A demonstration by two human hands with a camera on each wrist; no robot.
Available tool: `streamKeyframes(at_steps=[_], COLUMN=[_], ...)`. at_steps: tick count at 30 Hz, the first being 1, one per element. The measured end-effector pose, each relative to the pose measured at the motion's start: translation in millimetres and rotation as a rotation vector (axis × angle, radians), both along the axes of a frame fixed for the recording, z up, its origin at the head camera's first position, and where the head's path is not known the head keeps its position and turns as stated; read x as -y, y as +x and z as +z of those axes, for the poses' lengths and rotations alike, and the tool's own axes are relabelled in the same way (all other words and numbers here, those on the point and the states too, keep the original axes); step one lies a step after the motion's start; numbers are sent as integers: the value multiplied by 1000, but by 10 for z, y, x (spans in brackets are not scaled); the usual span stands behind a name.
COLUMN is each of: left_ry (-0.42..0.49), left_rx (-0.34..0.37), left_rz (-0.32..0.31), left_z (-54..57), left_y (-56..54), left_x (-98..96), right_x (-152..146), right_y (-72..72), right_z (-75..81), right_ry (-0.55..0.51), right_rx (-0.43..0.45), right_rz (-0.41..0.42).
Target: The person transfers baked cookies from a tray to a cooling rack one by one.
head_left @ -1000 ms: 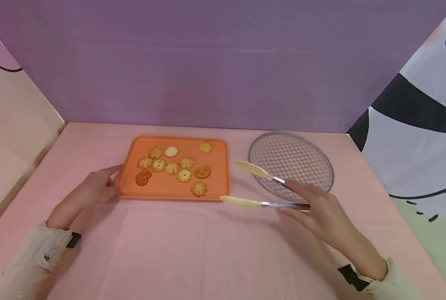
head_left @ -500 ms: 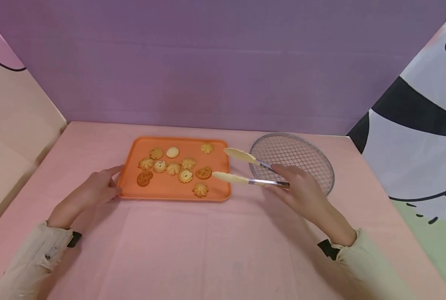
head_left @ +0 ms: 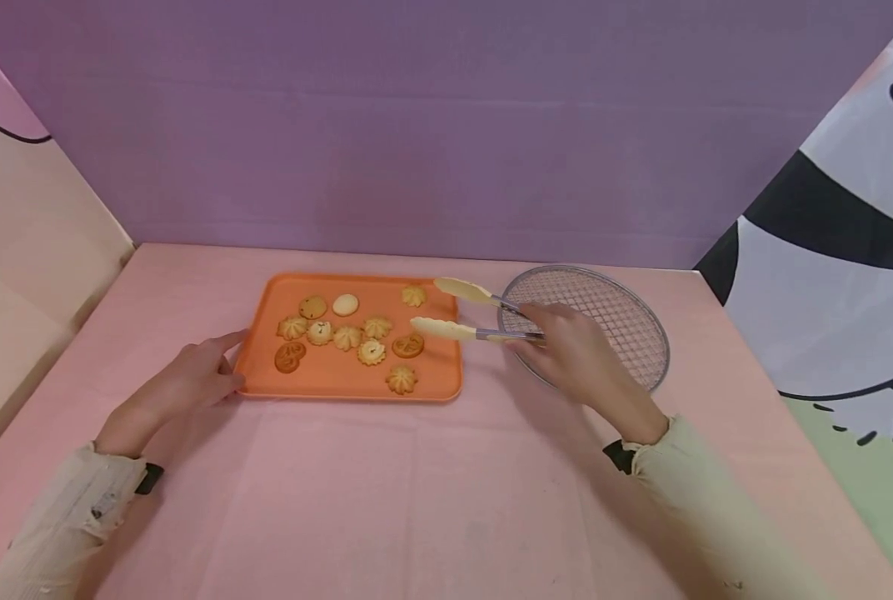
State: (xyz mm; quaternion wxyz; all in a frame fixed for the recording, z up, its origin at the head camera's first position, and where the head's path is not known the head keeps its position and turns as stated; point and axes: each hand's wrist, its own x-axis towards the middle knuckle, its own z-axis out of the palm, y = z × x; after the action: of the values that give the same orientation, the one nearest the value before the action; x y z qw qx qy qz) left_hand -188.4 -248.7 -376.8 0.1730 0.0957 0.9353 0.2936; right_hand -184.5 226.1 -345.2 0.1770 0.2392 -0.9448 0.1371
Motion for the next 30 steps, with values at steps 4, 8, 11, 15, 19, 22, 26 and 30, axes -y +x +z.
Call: streamKeyframes(at_steps=[4,8,11,15,19,22,26,30], left_ry=[-7,-2,14,29,28,32,40,36], left_rx=[8,17,17,12,14,10,10,17], left_rz=[0,5,8,9,8,-2,-13,-13], left_z=[-16,-25,-18,-11,-13,-15,-16,-16], left_y=[12,18,17,10,2,3,2,-1], left_x=[4,-3,-9,-11,-13,-9,-1,-1], right_x=[62,124,168,220,282,338,397,425], right_y=[-77,-142,-204,-298,-374,-409,-439,-452], right_z=[-67,-88,-73,-66,-80,-98,-115,-122], right_ry=[17,42,54,79,108,125,139,143], right_rx=[29,25,30,51,66,64,60,80], right_rz=[-5,-8,-11,-12,-20,-26,-42,-45])
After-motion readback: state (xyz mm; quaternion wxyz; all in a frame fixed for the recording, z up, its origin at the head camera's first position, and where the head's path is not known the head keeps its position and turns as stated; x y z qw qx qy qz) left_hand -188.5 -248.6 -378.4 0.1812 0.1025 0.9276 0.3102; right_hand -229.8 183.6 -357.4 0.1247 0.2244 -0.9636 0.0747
